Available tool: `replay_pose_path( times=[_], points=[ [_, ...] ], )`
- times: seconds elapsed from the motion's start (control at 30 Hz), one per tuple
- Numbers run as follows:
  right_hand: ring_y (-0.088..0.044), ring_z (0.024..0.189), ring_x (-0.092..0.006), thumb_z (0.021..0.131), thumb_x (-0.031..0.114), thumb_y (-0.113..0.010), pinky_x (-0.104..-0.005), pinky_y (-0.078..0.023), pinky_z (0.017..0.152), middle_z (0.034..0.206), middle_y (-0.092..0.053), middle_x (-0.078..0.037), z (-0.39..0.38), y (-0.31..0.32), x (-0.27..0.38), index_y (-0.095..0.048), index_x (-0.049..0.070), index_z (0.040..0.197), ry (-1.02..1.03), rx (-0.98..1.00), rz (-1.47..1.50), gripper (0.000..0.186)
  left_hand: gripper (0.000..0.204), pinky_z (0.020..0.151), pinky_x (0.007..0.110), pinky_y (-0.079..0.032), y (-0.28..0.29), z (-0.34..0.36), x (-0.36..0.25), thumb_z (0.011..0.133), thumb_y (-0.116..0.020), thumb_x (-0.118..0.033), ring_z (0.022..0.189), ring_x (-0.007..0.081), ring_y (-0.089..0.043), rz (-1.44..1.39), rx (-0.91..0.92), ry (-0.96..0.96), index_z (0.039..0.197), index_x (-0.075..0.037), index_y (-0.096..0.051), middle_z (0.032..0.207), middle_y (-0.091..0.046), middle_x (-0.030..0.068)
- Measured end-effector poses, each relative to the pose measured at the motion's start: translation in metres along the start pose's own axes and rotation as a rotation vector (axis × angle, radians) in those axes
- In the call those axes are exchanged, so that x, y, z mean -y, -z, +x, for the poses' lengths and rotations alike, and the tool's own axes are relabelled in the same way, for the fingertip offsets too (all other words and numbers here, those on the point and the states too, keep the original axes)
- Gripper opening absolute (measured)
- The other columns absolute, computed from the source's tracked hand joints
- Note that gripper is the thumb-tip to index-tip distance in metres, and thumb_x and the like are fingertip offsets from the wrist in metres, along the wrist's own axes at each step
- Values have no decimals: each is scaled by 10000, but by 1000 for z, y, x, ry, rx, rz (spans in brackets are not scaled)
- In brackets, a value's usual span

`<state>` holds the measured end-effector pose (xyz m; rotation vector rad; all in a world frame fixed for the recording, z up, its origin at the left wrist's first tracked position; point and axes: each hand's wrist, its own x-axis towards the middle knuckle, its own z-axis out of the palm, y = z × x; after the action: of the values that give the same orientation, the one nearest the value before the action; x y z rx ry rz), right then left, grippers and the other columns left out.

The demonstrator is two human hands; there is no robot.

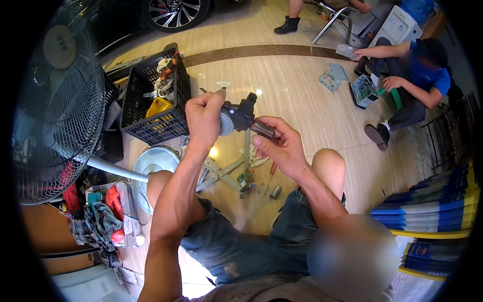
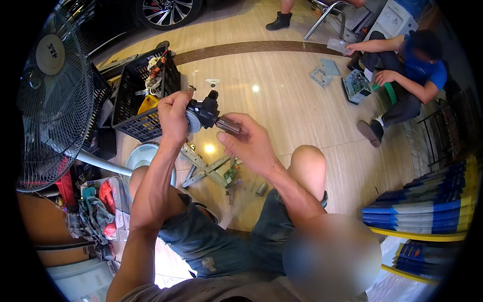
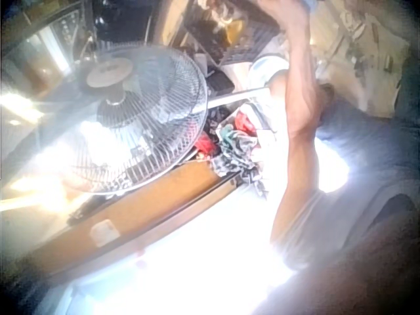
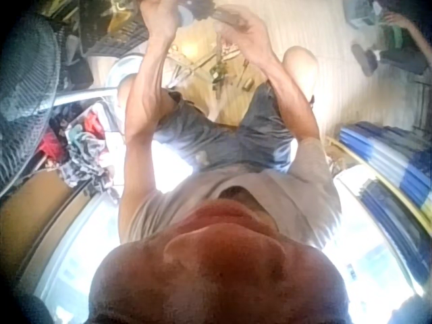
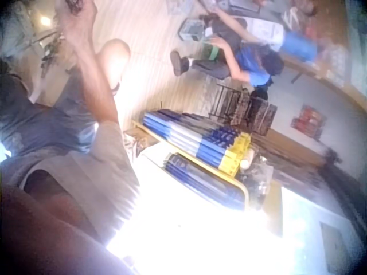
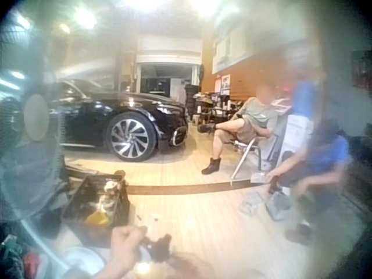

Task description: The person, while sitting on the floor, disassembles a car component by hand, removing internal parts and using a screwdriver to detach pieces.

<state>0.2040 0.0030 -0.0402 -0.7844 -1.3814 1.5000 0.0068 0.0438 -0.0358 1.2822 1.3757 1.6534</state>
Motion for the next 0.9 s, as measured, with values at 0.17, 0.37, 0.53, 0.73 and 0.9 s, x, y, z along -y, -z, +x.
replay_pose_path(
  times=[0.17, 0.37, 0.53, 0.73, 0.9],
  points=[
    [-587, 658, -110, 970, 269, -612, -261, -492, 600, 782, -621, -53, 0, 8, -4, -581, -23, 1106, -90, 27, 30, 323, 371, 459, 277, -248, -7, -2, -9, 842, -599, -137, 512, 35, -330, -40, -13, 3, 529, -3, -452, 514, -386, -65],
    [-615, 628, -140, 1012, 379, -495, -277, -502, 602, 686, -621, -86, 0, 13, -8, -621, -21, 1054, -135, 130, 67, 422, 372, 467, 270, -249, -3, -3, -11, 856, -607, -149, 522, 33, -331, -76, 27, -75, 544, -5, -464, 526, -393, -65],
    [-618, 639, -147, 1011, 381, -489, -287, -504, 596, 734, -638, -85, 0, 10, -1, -623, -19, 1062, -208, 163, 241, 424, 377, 479, 253, -281, -1, -6, -14, 897, -600, -182, 533, 34, -371, -113, 66, -121, 578, 3, -521, 540, -449, -46],
    [-620, 665, -143, 996, 343, -538, -279, -506, 591, 808, -645, -76, 0, 15, -3, -618, -12, 1080, -316, 249, 300, 373, 436, 504, 248, -345, -2, -12, -17, 964, -528, -253, 538, 68, -455, -63, 127, -195, 632, 22, -597, 564, -540, 10],
    [-632, 706, -136, 967, 284, -605, -271, -517, 608, 856, -667, -75, -3, 10, -7, -614, -17, 1130, -228, 230, 266, 342, 446, 565, 247, -404, -1, -11, -13, 990, -480, -308, 607, 97, -532, -169, 136, -136, 736, 26, -633, 657, -603, 45]
  ],
)
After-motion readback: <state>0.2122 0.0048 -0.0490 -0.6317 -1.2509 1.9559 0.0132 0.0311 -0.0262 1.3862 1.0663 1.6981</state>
